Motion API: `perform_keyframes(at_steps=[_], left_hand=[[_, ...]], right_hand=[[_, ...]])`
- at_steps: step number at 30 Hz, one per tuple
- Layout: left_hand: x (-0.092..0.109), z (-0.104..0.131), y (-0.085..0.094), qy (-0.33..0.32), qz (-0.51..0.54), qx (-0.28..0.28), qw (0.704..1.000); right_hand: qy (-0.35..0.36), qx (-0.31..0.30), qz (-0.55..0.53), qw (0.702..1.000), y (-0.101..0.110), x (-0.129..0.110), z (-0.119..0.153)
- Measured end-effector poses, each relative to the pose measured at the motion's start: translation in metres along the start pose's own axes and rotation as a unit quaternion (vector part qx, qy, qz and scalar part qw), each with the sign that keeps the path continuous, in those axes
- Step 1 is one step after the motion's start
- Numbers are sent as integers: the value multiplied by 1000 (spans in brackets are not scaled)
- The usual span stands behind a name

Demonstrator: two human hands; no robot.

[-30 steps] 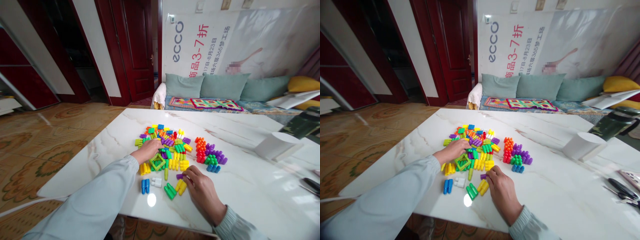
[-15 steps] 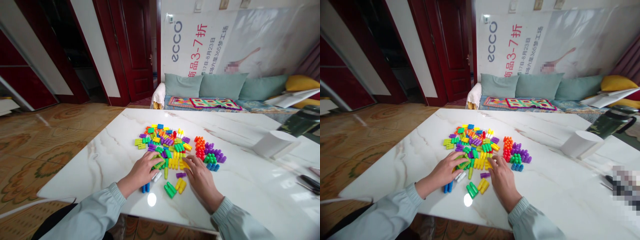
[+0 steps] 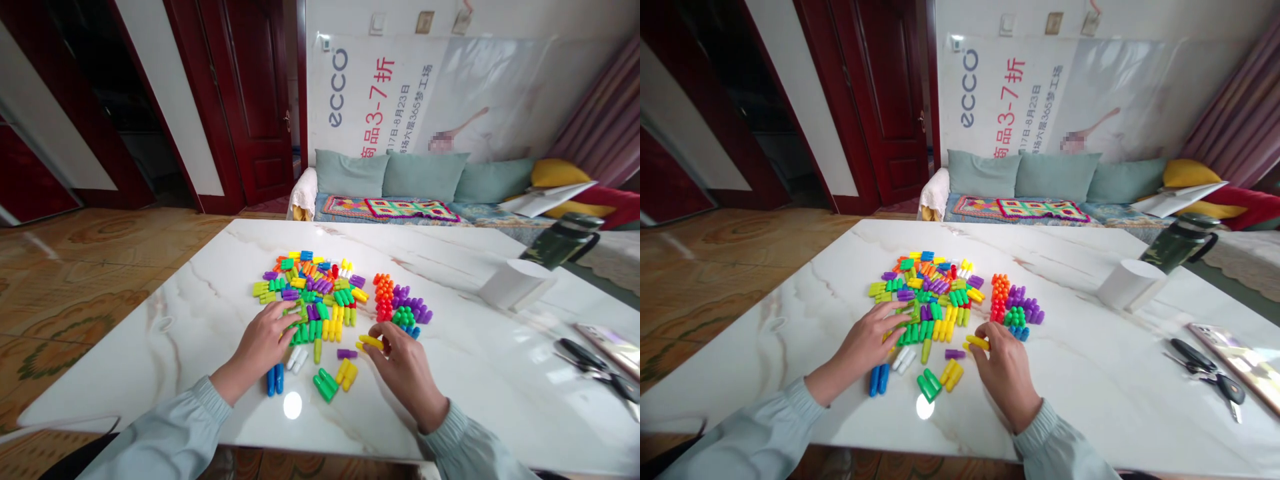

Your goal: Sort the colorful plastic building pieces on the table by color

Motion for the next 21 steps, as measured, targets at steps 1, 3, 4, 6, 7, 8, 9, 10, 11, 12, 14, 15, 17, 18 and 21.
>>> perform_keyframes(at_steps=[1,3,4,6,7,8,9,10,11,12,14,15,17,18,21], left_hand=[[4,1,1,-2,7,-6,1000],[11,3,1,-7,20,-14,1000],[14,4,2,-9,26,-14,1000],[21,5,2,-18,39,-7,999],[25,5,2,-26,46,-4,999],[30,6,2,-35,53,-2,998],[34,7,0,-44,59,-2,997],[38,8,-1,-52,62,-6,997],[41,10,-3,-59,62,-11,996],[44,11,-5,-64,60,-18,996],[46,14,-9,-69,55,-28,996],[47,15,-10,-69,54,-33,996],[46,16,-11,-64,55,-38,996],[45,16,-10,-62,55,-39,996],[46,18,-7,-61,55,-40,996]], right_hand=[[-11,6,-21,1000,3,3,3],[-35,4,-49,998,6,10,9],[-47,0,-54,997,6,13,12],[-64,-8,-60,996,5,18,16],[-67,-7,-63,996,4,19,17],[-67,-3,-65,996,3,20,18],[-64,3,-63,996,2,21,18],[-62,9,-54,997,1,22,18],[-64,12,-37,997,0,23,18],[-70,13,-15,997,-1,26,18],[-90,7,33,995,-4,33,18],[-101,4,49,994,-4,36,18],[-112,9,63,992,-2,41,20],[-111,19,67,991,1,41,22],[-64,44,97,992,10,27,30]])
Point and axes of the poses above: each hand's wrist, its own z-axis away from the middle knuckle, its own y-axis out of the back of the hand, x = y × z, the point moved 6 cm from there along -z, towards the middle knuckle, and after that the axes turned 3 degrees about z, right-handed, at the moved point
